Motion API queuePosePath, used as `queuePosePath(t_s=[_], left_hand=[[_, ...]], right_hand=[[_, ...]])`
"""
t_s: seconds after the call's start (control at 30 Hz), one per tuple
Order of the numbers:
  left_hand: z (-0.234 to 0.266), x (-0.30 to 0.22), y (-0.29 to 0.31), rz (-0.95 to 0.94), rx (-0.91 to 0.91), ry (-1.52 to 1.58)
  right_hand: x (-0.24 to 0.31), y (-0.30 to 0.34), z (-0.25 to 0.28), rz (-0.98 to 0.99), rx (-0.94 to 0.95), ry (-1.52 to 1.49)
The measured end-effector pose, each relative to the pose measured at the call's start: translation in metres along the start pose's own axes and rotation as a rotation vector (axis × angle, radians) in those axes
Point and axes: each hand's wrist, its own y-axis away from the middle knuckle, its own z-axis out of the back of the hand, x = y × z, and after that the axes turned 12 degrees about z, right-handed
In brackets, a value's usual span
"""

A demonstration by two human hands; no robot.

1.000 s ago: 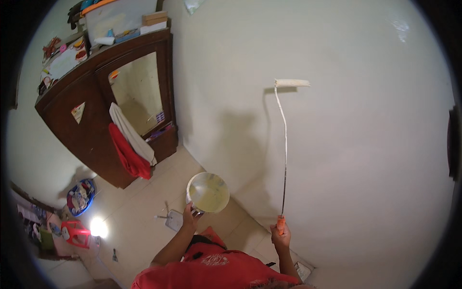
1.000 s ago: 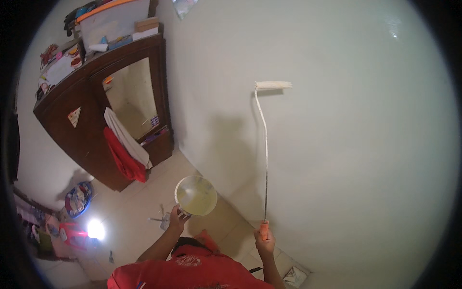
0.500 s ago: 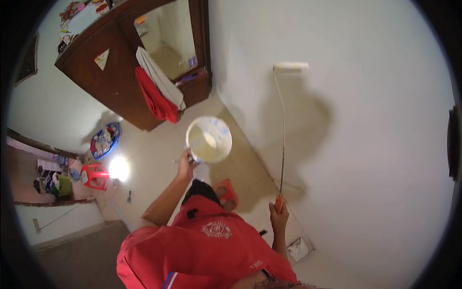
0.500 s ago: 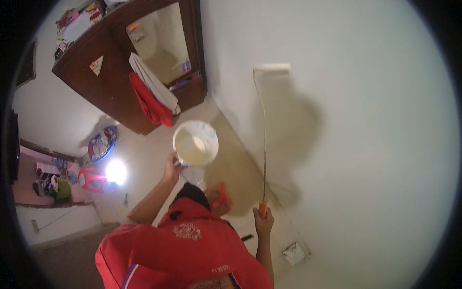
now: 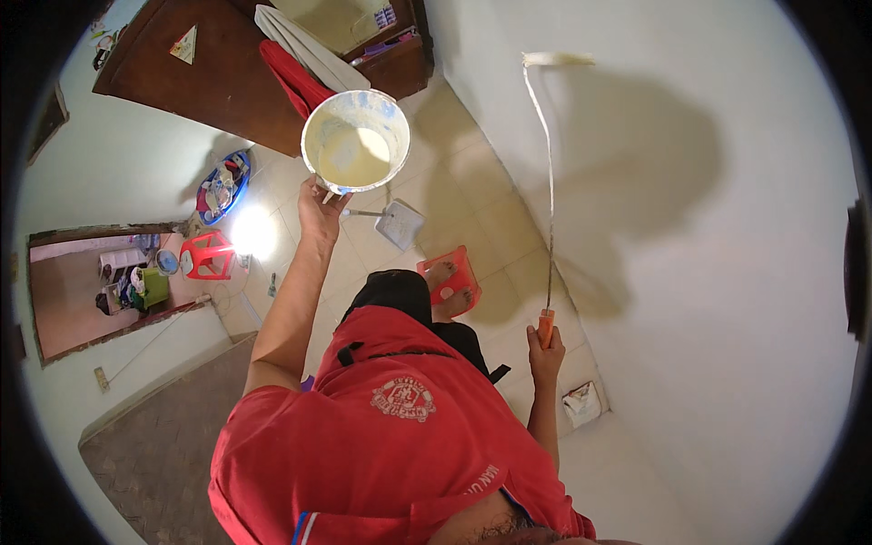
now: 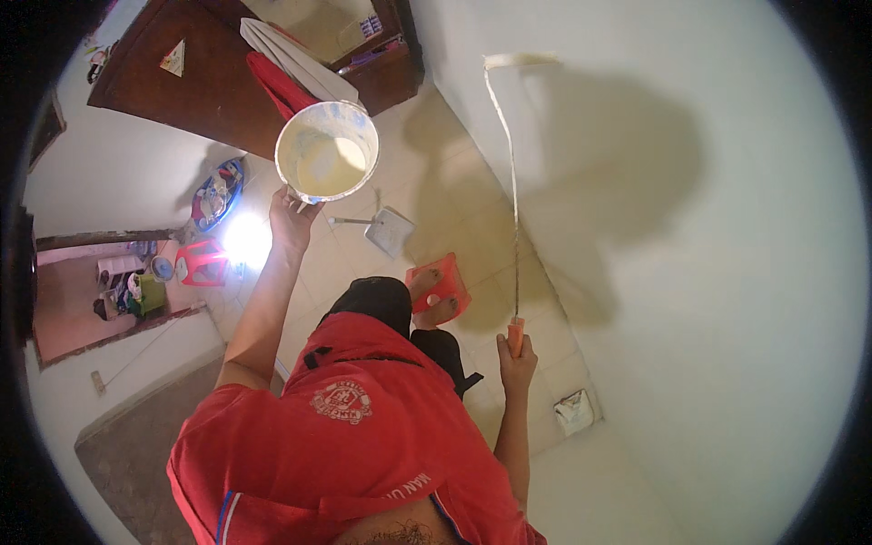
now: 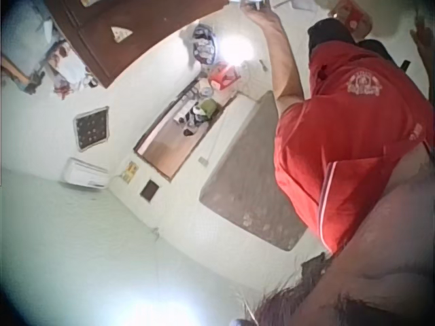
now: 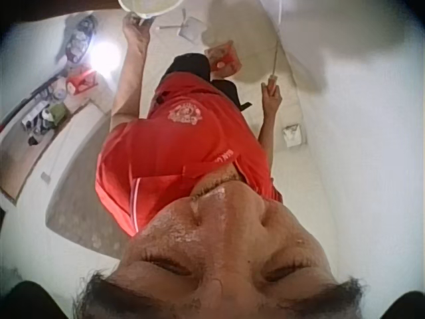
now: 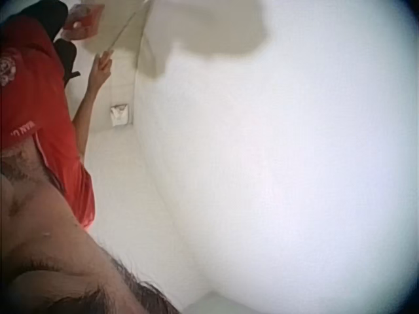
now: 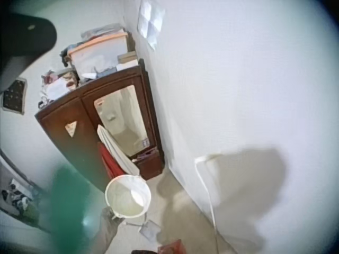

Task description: The person paints a wall using a roller, dipping the roller into a bucket of white paint and then applying it to the upper section of the wall in vertical strokes.

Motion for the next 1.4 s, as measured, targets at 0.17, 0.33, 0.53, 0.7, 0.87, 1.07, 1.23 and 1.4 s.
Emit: queuePosePath(t_s=[0.17,0.33,0.53,0.7,0.87,1.07,1.23,1.4], left_hand=[[-0.004,-0.005,0.003,0.010,0.004,-0.021],[-0.007,-0.006,0.004,0.032,-0.014,0.003],[-0.008,-0.009,0.012,0.010,0.036,-0.005],[-0.002,-0.001,0.007,-0.013,0.049,0.004],[0.005,0.004,-0.006,-0.041,0.092,-0.024],[0.029,0.010,-0.035,-0.082,0.180,-0.034],[0.056,0.013,-0.070,-0.124,0.250,-0.038],[0.111,0.010,-0.133,-0.142,0.406,-0.045]], right_hand=[[-0.010,-0.014,0.001,-0.026,0.014,-0.006],[-0.011,-0.017,0.004,-0.031,0.045,-0.011],[-0.029,-0.020,-0.002,-0.043,0.077,0.013],[-0.068,-0.030,-0.018,-0.049,0.082,-0.040],[-0.088,-0.026,-0.027,0.002,0.042,0.022],[-0.125,-0.010,-0.036,0.017,-0.018,0.101],[-0.165,-0.019,-0.039,0.130,-0.089,0.069],[-0.216,-0.015,-0.035,-0.034,-0.094,0.106]])
